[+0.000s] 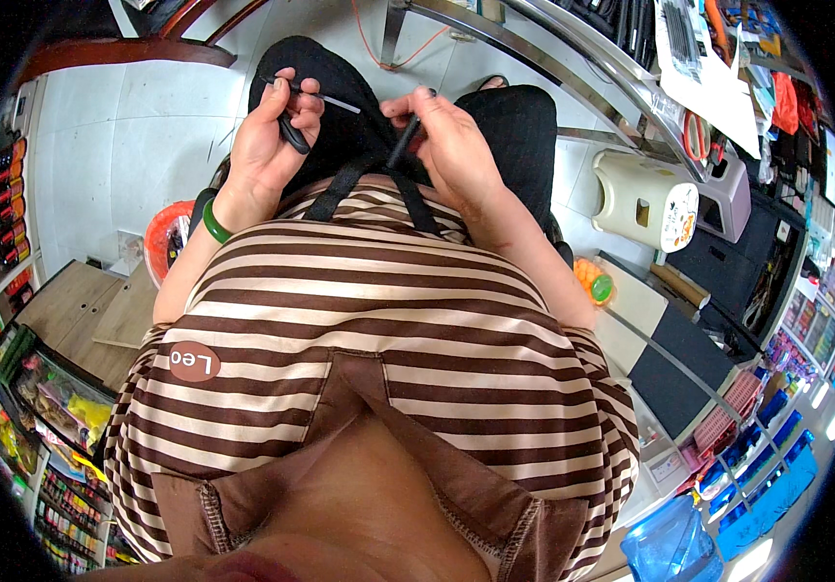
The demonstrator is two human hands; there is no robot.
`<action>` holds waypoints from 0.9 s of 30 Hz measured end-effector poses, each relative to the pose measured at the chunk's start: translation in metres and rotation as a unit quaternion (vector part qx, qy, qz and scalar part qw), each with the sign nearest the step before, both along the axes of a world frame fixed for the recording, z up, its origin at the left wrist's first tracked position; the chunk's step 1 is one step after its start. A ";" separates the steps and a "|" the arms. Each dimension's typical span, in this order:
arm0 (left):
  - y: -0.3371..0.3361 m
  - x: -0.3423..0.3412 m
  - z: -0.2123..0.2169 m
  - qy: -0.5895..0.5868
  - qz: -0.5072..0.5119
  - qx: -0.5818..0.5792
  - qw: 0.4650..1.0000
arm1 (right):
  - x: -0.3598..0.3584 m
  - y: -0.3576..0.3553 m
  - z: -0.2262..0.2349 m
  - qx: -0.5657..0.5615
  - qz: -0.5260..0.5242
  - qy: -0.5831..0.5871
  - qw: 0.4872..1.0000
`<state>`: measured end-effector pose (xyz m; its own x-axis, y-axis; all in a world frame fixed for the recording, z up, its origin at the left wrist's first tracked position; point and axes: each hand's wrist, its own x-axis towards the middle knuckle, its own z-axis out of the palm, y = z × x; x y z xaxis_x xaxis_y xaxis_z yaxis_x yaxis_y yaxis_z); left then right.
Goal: The person sits on a chair and repeatedly assembles black pens by inserting ink cartridges into barrels. They pick up a pen barrel, insert a cartridge, and place the assembled pen into a tray on the table. The process is repeated multiple times.
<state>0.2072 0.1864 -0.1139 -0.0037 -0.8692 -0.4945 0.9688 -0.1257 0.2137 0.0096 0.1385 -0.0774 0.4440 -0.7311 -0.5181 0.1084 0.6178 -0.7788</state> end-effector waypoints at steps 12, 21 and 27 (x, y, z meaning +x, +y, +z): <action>0.000 0.003 -0.005 0.033 0.006 -0.008 0.999 | 0.001 0.014 0.009 -0.266 -0.061 0.011 0.962; 0.001 0.003 -0.003 0.054 0.008 -0.010 0.998 | 0.001 0.015 0.007 -0.286 -0.058 -0.023 0.956; 0.003 -0.004 0.002 0.006 -0.021 -0.019 1.000 | 0.006 0.018 0.007 -0.289 0.025 0.054 0.955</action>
<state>0.2035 0.1892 -0.1116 -0.0458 -0.8861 -0.4612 0.9655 -0.1576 0.2071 0.0161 0.1564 -0.0709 0.4526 -0.8882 -0.0789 -0.0106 0.0831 -0.9965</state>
